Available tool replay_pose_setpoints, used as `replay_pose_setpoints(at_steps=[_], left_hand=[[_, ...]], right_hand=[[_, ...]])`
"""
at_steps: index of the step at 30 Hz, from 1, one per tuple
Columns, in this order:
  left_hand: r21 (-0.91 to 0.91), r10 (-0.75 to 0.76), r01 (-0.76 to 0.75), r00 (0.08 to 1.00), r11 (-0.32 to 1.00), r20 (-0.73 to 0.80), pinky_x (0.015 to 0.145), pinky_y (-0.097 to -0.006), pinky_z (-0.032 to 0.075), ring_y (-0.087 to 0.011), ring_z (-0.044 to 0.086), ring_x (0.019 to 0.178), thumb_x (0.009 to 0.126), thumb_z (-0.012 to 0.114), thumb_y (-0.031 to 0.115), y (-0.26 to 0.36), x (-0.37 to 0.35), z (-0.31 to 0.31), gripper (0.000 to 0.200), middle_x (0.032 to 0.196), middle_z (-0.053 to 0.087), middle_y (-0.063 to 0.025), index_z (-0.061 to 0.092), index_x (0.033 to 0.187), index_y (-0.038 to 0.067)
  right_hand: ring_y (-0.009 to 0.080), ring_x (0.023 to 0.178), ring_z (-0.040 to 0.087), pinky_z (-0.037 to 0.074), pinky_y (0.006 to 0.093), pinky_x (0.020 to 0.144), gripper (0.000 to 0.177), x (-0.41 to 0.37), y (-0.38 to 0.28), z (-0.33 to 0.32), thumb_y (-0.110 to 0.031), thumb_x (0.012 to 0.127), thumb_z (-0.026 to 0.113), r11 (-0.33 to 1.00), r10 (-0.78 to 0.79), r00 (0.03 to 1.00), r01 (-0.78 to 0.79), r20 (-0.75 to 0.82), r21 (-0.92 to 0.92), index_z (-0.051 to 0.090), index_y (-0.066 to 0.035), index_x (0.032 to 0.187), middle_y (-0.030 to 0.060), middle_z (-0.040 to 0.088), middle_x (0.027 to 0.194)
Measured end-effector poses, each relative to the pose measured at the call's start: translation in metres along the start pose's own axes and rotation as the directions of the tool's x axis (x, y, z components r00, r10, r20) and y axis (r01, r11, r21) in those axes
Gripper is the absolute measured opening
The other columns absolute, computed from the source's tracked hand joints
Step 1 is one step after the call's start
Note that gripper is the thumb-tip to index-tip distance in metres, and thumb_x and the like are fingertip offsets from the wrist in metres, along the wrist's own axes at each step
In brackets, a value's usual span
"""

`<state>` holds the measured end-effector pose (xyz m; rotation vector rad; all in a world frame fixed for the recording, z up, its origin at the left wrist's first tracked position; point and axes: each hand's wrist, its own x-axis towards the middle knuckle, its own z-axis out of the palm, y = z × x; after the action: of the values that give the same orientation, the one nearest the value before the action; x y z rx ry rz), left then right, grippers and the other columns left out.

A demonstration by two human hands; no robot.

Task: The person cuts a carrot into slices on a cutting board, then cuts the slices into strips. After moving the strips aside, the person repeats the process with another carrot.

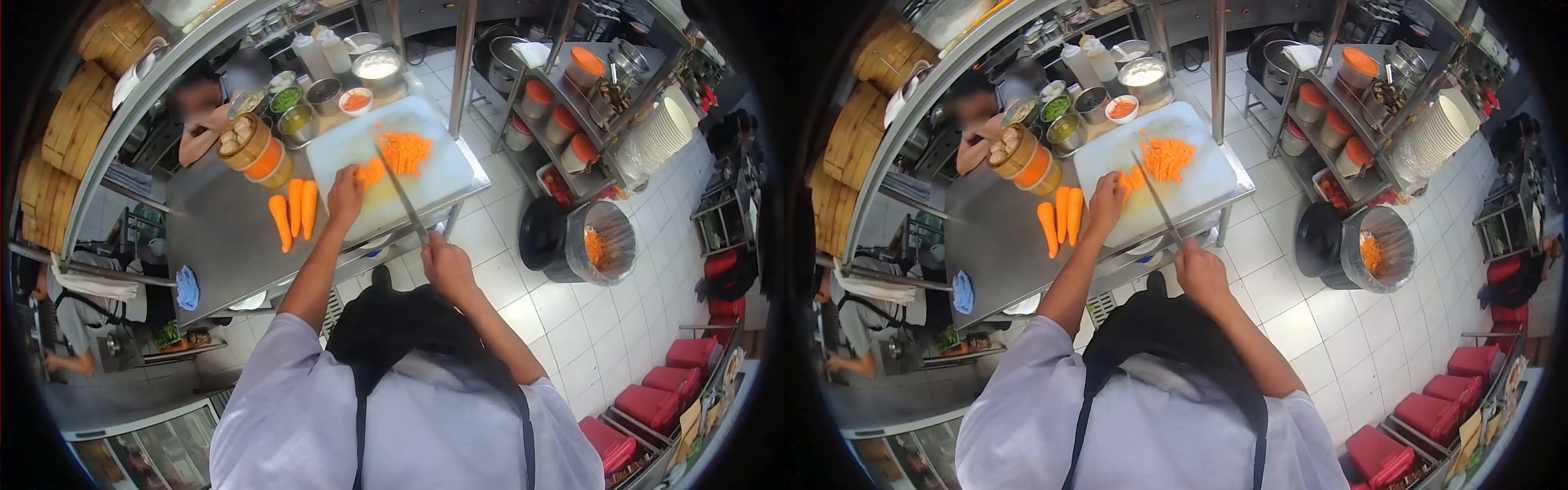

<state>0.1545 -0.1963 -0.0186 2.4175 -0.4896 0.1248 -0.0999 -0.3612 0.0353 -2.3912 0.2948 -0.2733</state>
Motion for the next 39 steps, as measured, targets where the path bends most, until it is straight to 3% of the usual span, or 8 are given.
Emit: replay_pose_setpoints(at_steps=[7,13,18,21,24,31,39], left_hand=[[-0.032,-0.011,0.013,0.998,0.999,0.068,0.089,-0.0447,0.056,-0.0339,0.069,0.108,0.092,0.072,0.017,-0.005,0.006,-0.008,0.042,0.125,0.065,-0.0119,0.06,0.131,0.012],[0.048,0.097,-0.103,0.99,0.994,0.102,0.086,-0.0478,0.056,-0.0392,0.07,0.101,0.093,0.071,0.016,-0.006,0.012,-0.016,0.043,0.126,0.065,-0.0162,0.056,0.132,0.009],[0.028,0.092,-0.097,0.982,0.995,0.163,0.086,-0.0504,0.056,-0.0419,0.067,0.103,0.09,0.069,0.013,0.001,0.016,-0.028,0.046,0.123,0.063,-0.0189,0.055,0.134,0.006],[0.008,0.087,-0.091,0.974,0.996,0.207,0.087,-0.0514,0.056,-0.0438,0.066,0.105,0.092,0.07,0.014,-0.003,0.019,-0.03,0.046,0.126,0.062,-0.0193,0.053,0.133,0.006],[-0.019,0.097,-0.095,0.97,0.995,0.223,0.088,-0.0514,0.055,-0.0443,0.066,0.107,0.092,0.07,0.014,-0.004,0.02,-0.032,0.046,0.128,0.062,-0.0195,0.053,0.134,0.005],[-0.065,0.177,-0.169,0.973,0.983,0.146,0.086,-0.0476,0.057,-0.0414,0.068,0.103,0.09,0.071,0.009,-0.012,0.019,-0.026,0.047,0.123,0.065,-0.0184,0.055,0.134,0.002],[0.005,0.13,-0.133,0.974,0.991,0.186,0.096,-0.0445,0.056,-0.0382,0.067,0.115,0.095,0.068,0.013,-0.009,0.017,-0.023,0.049,0.132,0.066,-0.0213,0.057,0.141,-0.002]], right_hand=[[0.0438,0.071,0.07,0.057,0.054,0.066,0.017,0.03,-0.013,0.02,-0.014,0.095,0.058,0.991,-0.031,0.994,0.043,0.103,-0.123,0.052,0.002,0.096,0.0257,0.069,0.075],[0.043,0.069,0.07,0.058,0.0517,0.065,0.016,0.054,-0.033,0.032,-0.009,0.09,0.059,0.979,-0.048,0.991,0.072,0.128,-0.189,0.051,0.002,0.097,0.0248,0.068,0.076],[0.0425,0.068,0.07,0.058,0.0506,0.063,0.016,0.067,-0.05,0.034,-0.006,0.089,0.059,0.972,0.021,0.978,0.028,0.207,-0.232,0.05,0.002,0.098,0.0244,0.068,0.077],[0.0463,0.068,0.068,0.055,0.0549,0.062,0.018,0.068,-0.056,0.039,-0.007,0.09,0.058,0.98,0.056,0.971,-0.009,0.231,-0.201,0.048,0.004,0.1,0.0266,0.067,0.074],[0.0411,0.067,0.07,0.058,0.0497,0.06,0.018,0.068,-0.063,0.044,-0.005,0.088,0.06,0.962,0.101,0.965,-0.034,0.241,-0.27,0.049,0.002,0.1,0.0229,0.066,0.078],[0.0389,0.066,0.071,0.059,0.0458,0.058,0.017,0.069,-0.077,0.044,-0.005,0.088,0.061,0.938,0.135,0.963,-0.049,0.232,-0.344,0.05,0.002,0.098,0.02,0.065,0.077],[0.0348,0.068,0.073,0.059,0.0418,0.058,0.014,0.077,-0.086,0.048,-0.004,0.089,0.06,0.89,0.188,0.939,-0.04,0.287,-0.454,0.051,0.002,0.098,0.0187,0.067,0.078]])
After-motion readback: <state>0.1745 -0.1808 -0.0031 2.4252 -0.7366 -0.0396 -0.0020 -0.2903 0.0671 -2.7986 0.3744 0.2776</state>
